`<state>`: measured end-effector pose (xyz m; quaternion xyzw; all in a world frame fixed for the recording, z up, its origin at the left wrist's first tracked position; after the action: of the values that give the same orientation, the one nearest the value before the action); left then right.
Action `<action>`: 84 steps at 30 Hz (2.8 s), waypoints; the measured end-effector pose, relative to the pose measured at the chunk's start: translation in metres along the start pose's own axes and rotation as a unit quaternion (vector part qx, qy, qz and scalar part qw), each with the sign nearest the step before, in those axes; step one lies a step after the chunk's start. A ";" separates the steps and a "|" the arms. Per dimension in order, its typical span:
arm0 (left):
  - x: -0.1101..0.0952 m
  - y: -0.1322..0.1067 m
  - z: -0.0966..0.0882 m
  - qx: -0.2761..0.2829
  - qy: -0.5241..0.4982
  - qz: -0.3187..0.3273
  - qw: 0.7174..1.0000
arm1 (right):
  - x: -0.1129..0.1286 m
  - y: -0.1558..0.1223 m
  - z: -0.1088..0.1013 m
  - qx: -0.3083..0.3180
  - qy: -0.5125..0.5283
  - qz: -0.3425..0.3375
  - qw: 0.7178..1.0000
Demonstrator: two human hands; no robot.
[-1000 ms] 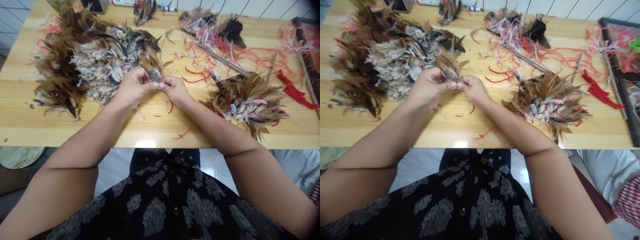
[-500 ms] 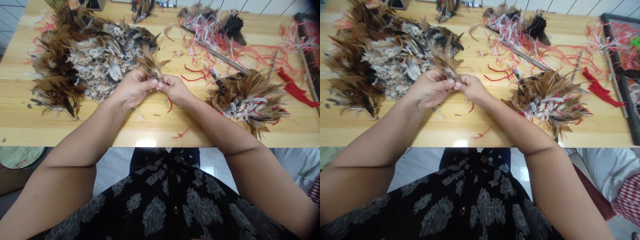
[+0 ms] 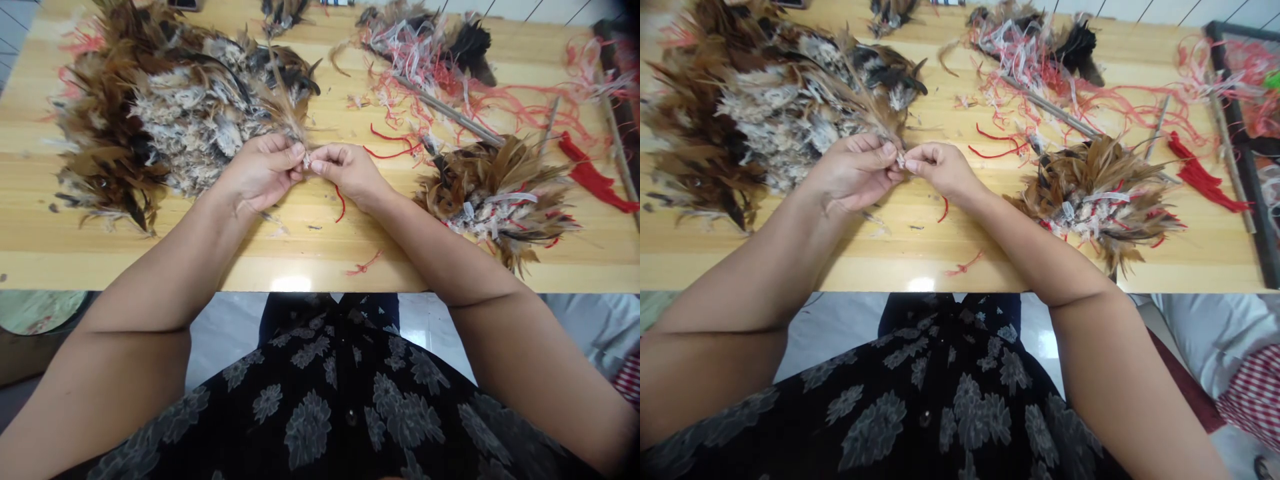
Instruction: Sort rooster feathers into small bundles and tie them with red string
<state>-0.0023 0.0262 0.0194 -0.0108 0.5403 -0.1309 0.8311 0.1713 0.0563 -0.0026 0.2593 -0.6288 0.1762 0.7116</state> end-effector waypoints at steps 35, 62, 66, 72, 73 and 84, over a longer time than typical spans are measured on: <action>0.005 0.006 -0.004 0.032 -0.041 -0.019 0.998 | -0.010 0.001 0.002 -0.050 -0.062 -0.002 0.997; 0.013 0.001 0.005 0.030 -0.053 -0.034 0.998 | -0.021 0.001 0.000 -0.093 -0.117 0.011 0.989; 0.011 0.001 0.005 0.030 -0.043 -0.023 0.998 | -0.021 0.002 0.001 -0.089 -0.117 0.013 0.989; 0.002 0.003 -0.006 0.036 -0.028 0.002 0.999 | -0.011 0.000 0.000 -0.075 -0.135 0.002 0.988; 0.001 0.004 -0.008 0.036 -0.028 0.006 0.999 | -0.010 0.000 -0.001 -0.076 -0.136 0.002 0.988; 0.011 0.004 -0.001 0.048 -0.060 -0.009 0.997 | -0.016 0.002 -0.004 -0.091 -0.136 0.008 0.986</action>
<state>0.0022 0.0281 0.0090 0.0167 0.4821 -0.1637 0.8606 0.1705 0.0616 -0.0185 0.2096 -0.7356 0.0868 0.6384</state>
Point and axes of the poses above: each hand's wrist, its own y-axis towards the middle knuckle, its own z-axis out of the palm, x = y × z, the point moved 5 cm from there along y, towards the middle knuckle, and after that the axes turned 4 degrees about x, right-handed, at the moved point
